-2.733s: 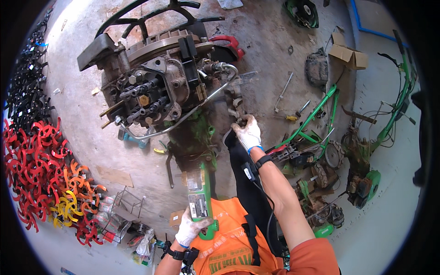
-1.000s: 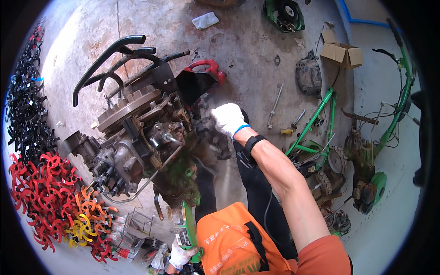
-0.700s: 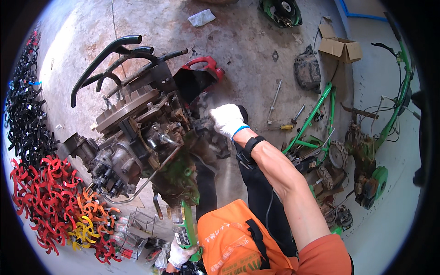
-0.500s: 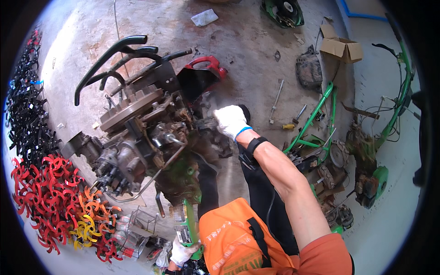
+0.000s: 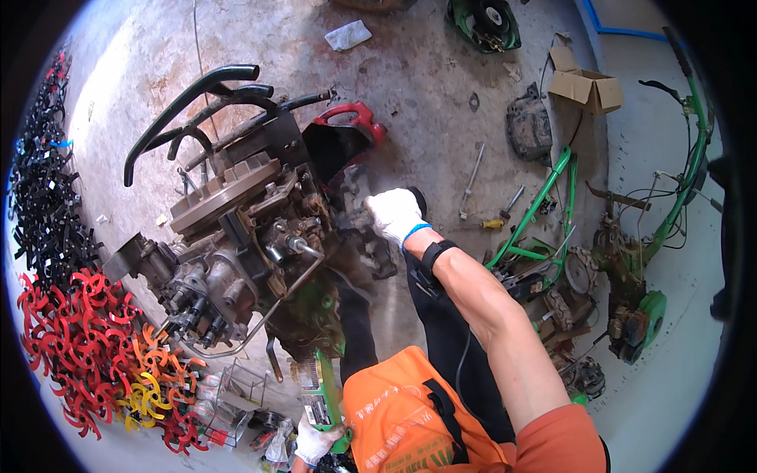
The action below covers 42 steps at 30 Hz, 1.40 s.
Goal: The person disassembles a metal bracket using a cordless impact driver, then cleans the engine block with a cloth and pours liquid from a green bottle into the engine. The person also handles a red fuel container and places it on the floor.
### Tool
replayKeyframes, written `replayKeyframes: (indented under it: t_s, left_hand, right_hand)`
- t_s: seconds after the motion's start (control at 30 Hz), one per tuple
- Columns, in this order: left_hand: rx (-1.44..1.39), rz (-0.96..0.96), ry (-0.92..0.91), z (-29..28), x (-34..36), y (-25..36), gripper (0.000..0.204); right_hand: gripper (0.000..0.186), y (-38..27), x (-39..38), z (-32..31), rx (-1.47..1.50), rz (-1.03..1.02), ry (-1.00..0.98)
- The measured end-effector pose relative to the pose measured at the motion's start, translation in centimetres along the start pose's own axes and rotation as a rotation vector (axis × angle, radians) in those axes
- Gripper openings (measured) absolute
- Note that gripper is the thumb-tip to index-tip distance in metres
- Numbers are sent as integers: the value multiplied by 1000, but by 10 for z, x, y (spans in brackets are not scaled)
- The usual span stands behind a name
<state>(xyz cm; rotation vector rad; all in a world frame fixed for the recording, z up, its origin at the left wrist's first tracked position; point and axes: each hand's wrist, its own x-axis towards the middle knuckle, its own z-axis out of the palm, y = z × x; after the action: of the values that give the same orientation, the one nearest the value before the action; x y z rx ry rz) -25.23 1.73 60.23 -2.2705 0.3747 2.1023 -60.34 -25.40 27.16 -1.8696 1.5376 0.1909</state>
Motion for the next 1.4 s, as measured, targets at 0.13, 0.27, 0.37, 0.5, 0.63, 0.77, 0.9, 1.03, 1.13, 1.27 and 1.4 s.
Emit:
replayKeyframes:
  t_s: [0.13,0.27,0.37,0.5,0.63,0.77,0.9,1.03,1.13,1.27,1.4]
  left_hand:
    - [-71,-125,-14,1,-4,1,54]
    - [10,-22,29,13,-12,9,53]
    - [-68,-44,34,29,-19,20,48]
    - [78,-15,68,48,-27,37,45]
    - [-58,-71,75,60,-38,45,46]
    - [178,-15,58,62,-44,42,43]
    - [162,-90,75,63,-45,46,45]
    - [135,-131,94,66,-52,62,47]
    - [158,-135,120,64,-60,74,49]
    - [321,-80,86,54,-63,87,56]
    - [226,-29,33,50,-66,88,64]
  right_hand:
    - [16,1,-1,-4,3,-4,17]
    - [16,4,0,-9,18,-3,9]
    - [15,9,2,-14,25,-4,4]
    - [20,15,3,-17,26,-12,18]
    - [17,19,0,-15,74,-10,48]
    - [11,25,-1,-11,113,-44,105]
    - [11,28,-3,-8,142,-47,87]
    - [10,25,-5,-9,148,-50,86]
    - [11,21,-7,-12,182,-48,75]
    - [13,16,-10,-16,171,-35,77]
    - [14,14,-15,-17,159,-28,94]
